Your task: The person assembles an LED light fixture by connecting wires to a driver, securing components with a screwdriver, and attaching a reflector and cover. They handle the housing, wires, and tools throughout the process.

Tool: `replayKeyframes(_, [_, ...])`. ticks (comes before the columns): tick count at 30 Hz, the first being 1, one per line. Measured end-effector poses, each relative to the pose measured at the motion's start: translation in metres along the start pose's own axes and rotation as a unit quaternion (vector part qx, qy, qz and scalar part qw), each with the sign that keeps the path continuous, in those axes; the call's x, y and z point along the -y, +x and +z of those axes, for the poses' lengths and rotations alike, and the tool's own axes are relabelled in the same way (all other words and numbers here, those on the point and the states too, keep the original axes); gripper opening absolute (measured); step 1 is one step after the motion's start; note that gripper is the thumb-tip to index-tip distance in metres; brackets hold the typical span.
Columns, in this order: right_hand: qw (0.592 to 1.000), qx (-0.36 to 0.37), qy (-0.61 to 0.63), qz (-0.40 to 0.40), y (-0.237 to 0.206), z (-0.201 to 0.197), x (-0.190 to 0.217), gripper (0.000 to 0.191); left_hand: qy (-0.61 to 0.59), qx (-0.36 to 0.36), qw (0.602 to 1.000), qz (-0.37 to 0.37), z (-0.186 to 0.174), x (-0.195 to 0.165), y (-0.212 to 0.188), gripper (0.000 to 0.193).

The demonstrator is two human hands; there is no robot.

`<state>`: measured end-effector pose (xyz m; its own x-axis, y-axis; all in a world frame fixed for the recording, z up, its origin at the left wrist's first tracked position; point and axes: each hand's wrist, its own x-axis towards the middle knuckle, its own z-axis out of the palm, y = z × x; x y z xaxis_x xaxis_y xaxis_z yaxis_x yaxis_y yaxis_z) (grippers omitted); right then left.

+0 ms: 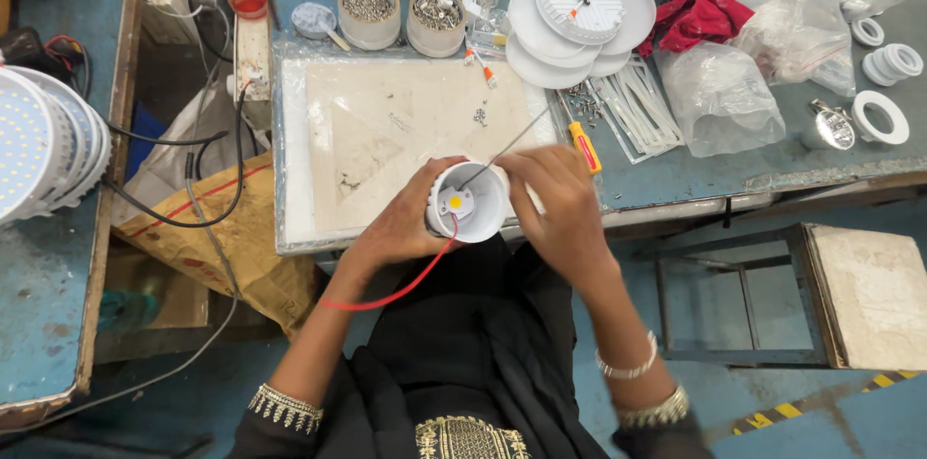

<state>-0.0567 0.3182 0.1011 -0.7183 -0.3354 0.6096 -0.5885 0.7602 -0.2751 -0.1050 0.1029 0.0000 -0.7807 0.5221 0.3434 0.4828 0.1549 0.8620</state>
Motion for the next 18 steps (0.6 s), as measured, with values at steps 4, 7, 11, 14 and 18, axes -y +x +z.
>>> replayKeyframes(4, [0.977, -0.005, 0.032, 0.211, -0.03, 0.006, 0.007, 0.02, -0.03, -0.047, 0.998, -0.019, 0.009, 0.001, -0.015, 0.09])
replayKeyframes(7, [0.908, -0.043, 0.319, 0.267, -0.028, 0.025, -0.005, 0.038, 0.054, -0.074, 0.992, 0.085, 0.016, 0.004, -0.012, 0.093])
replayKeyframes(11, [0.794, -0.109, 0.546, 0.244, -0.011, 0.036, -0.019, 0.048, 0.056, -0.075, 0.992, 0.081, 0.024, 0.005, -0.008, 0.092])
replayKeyframes(14, [0.8, -0.089, 0.554, 0.21, 0.0, 0.028, -0.02, 0.042, 0.047, -0.081, 0.994, 0.063, 0.026, 0.003, -0.006, 0.093])
replayKeyframes(18, [0.852, -0.005, 0.48, 0.208, 0.001, 0.016, -0.01, 0.035, 0.013, -0.09, 0.995, 0.036, 0.027, 0.003, -0.006, 0.093])
